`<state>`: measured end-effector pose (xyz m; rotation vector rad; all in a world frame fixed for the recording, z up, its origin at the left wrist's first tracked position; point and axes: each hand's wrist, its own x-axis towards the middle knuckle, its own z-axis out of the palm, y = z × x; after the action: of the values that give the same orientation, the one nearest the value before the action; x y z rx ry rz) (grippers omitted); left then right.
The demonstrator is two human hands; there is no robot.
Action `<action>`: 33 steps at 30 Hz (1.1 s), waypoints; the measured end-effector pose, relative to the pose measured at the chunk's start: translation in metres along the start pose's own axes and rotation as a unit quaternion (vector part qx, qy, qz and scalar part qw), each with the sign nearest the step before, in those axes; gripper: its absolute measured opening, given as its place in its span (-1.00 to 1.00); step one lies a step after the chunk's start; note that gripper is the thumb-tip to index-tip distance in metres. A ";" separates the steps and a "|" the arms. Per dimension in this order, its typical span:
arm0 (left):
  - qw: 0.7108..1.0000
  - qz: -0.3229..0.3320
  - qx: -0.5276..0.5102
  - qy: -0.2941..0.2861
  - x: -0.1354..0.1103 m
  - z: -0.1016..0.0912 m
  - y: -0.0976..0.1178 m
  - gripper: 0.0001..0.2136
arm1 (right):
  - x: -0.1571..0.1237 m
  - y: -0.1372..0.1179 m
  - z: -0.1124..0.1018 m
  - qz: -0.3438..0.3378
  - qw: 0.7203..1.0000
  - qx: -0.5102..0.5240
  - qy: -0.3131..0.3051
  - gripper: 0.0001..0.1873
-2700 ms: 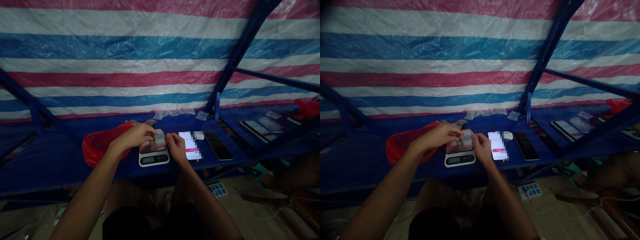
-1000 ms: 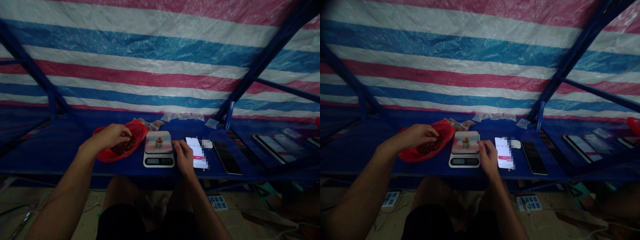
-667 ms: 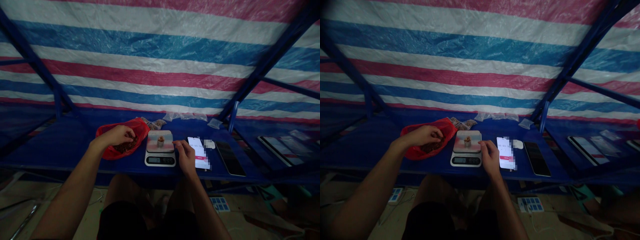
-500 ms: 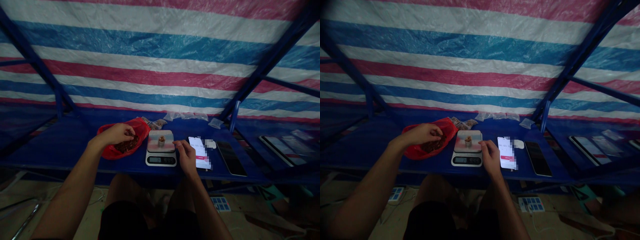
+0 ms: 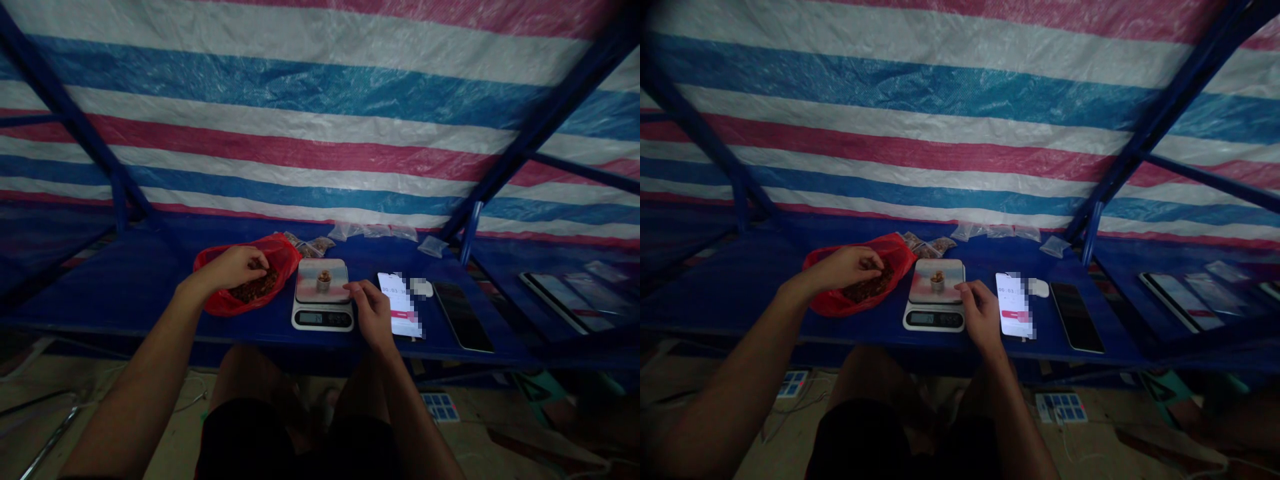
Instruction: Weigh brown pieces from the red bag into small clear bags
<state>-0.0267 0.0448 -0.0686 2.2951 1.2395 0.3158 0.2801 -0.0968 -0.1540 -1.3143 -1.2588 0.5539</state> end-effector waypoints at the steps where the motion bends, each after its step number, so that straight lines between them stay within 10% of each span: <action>1: 1.000 0.004 -0.002 0.006 -0.001 -0.001 0.002 -0.77 | 0.000 0.000 0.000 -0.001 1.000 -0.001 -0.003 -0.62; 15: 0.973 0.230 -0.030 -0.015 0.037 0.032 0.098 -0.87 | -0.001 0.000 0.001 -0.004 1.000 0.006 -0.006 -0.63; 33: 0.970 0.235 -0.006 -0.064 0.048 0.040 0.104 -0.84 | 0.000 0.001 0.001 -0.012 1.000 0.009 -0.010 -0.63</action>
<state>0.0907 0.0242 -0.0484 2.5341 0.6168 0.3294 0.2797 -0.0962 -0.1547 -1.2799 -1.2809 0.5612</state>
